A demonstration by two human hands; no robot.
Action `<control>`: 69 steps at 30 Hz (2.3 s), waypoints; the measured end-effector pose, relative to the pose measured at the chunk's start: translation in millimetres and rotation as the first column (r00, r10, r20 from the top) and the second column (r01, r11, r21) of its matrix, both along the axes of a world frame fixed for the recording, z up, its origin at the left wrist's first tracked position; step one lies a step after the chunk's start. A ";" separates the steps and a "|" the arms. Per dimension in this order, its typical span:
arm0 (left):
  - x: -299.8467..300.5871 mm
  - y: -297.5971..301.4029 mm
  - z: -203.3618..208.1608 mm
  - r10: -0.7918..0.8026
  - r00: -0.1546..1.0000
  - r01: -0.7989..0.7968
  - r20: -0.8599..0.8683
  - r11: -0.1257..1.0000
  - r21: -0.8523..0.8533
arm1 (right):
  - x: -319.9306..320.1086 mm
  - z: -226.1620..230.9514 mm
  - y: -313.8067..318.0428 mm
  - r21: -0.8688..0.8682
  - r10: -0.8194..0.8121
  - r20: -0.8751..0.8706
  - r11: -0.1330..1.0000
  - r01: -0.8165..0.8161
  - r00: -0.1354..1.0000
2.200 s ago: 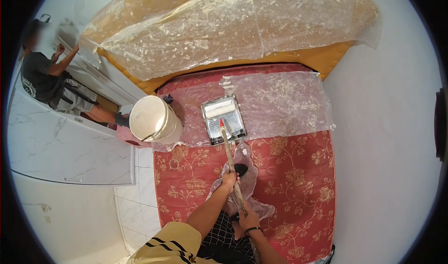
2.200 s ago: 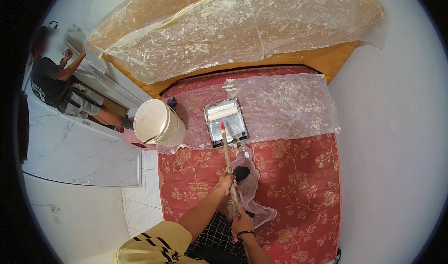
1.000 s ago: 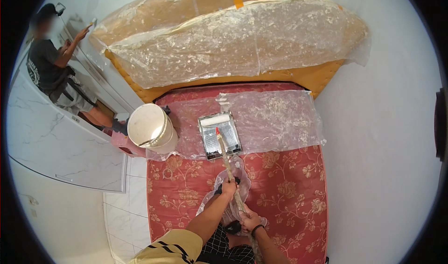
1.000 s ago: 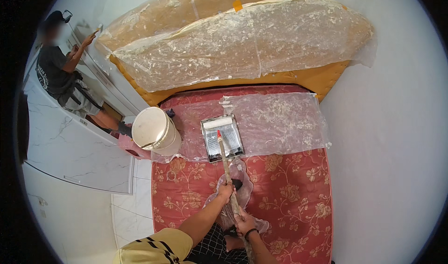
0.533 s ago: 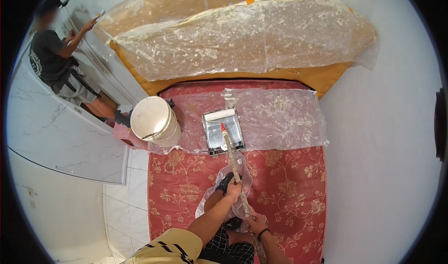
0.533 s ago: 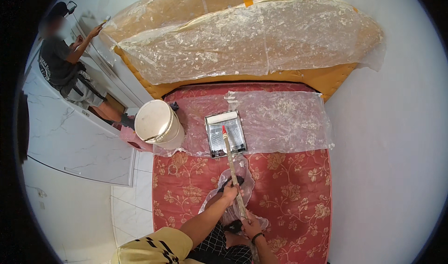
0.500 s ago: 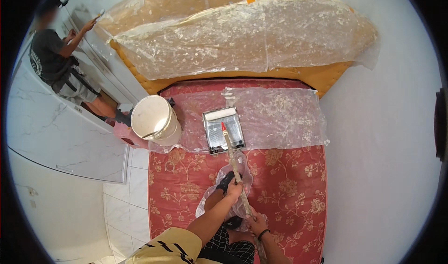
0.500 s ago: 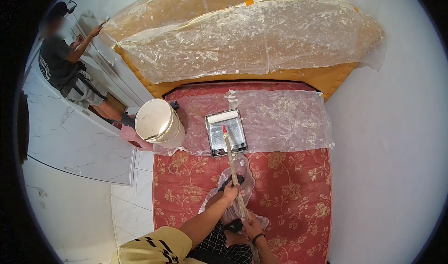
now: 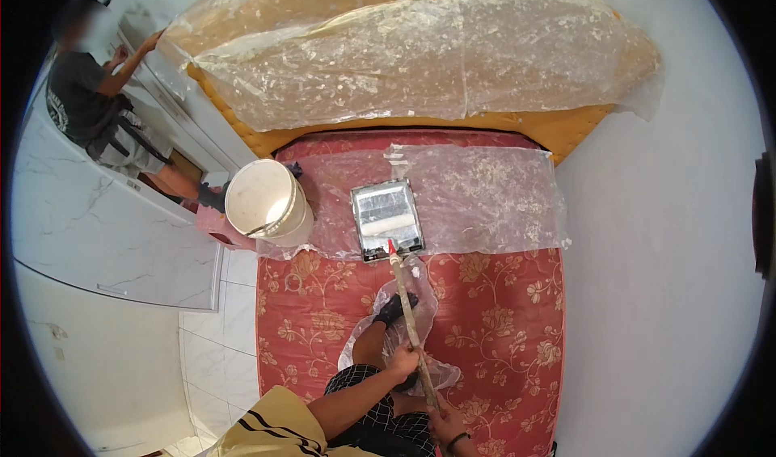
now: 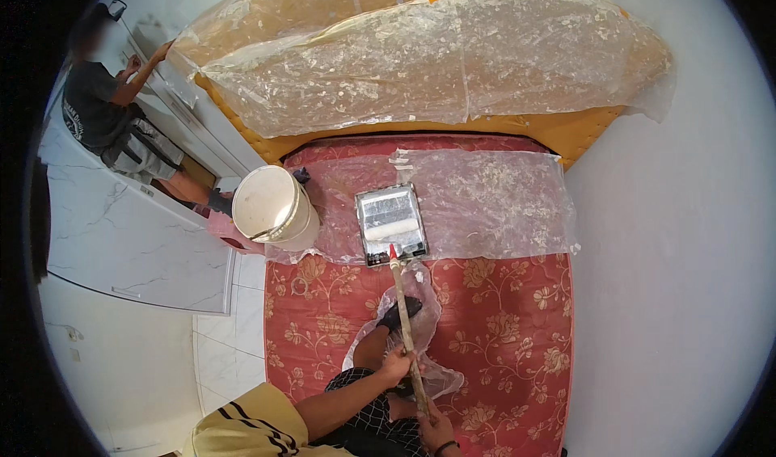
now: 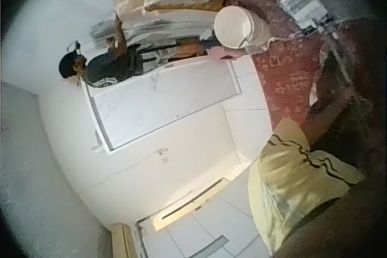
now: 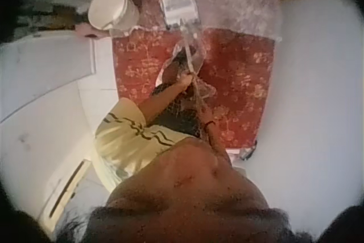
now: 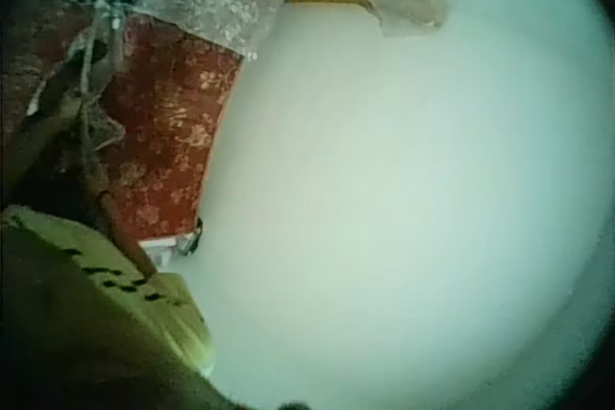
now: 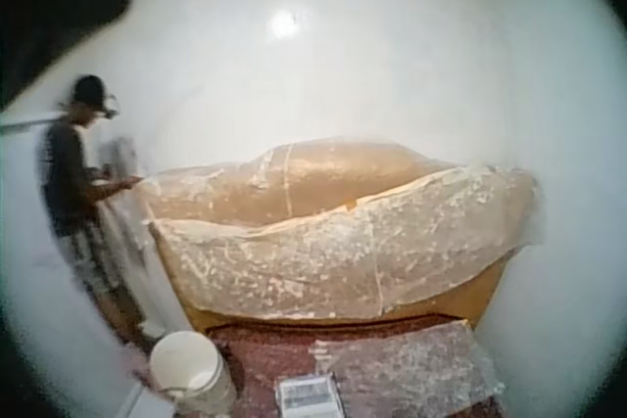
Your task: Two people paint a wall above a bed, with one person using a long-handled roller to apply white paint while the other uses a brush for the edges.
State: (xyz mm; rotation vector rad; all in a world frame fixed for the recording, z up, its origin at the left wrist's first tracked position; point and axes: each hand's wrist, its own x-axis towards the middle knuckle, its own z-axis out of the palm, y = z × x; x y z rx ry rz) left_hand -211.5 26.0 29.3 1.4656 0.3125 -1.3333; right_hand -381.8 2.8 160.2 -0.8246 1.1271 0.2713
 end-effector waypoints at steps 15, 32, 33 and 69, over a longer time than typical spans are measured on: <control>122.0 -51.5 -45.9 0.044 0.998 -0.043 0.033 0.999 -0.031 | 105.4 -77.0 -30.3 -0.165 0.037 0.065 0.986 -0.026 0.997; -1.9 7.3 57.7 0.017 1.000 -0.016 0.006 0.986 -0.167 | -0.3 64.8 -13.4 -0.115 0.189 -0.093 0.973 -0.199 0.978; -6.3 11.7 57.1 -0.079 0.997 0.080 0.020 0.991 -0.111 | -4.6 68.1 -10.9 -0.156 0.237 -0.132 0.954 -0.256 0.962; 36.2 -7.2 -3.2 -0.060 0.998 0.061 0.036 0.998 -0.032 | 12.1 -44.4 3.8 -0.426 0.261 -0.059 0.866 -0.261 0.963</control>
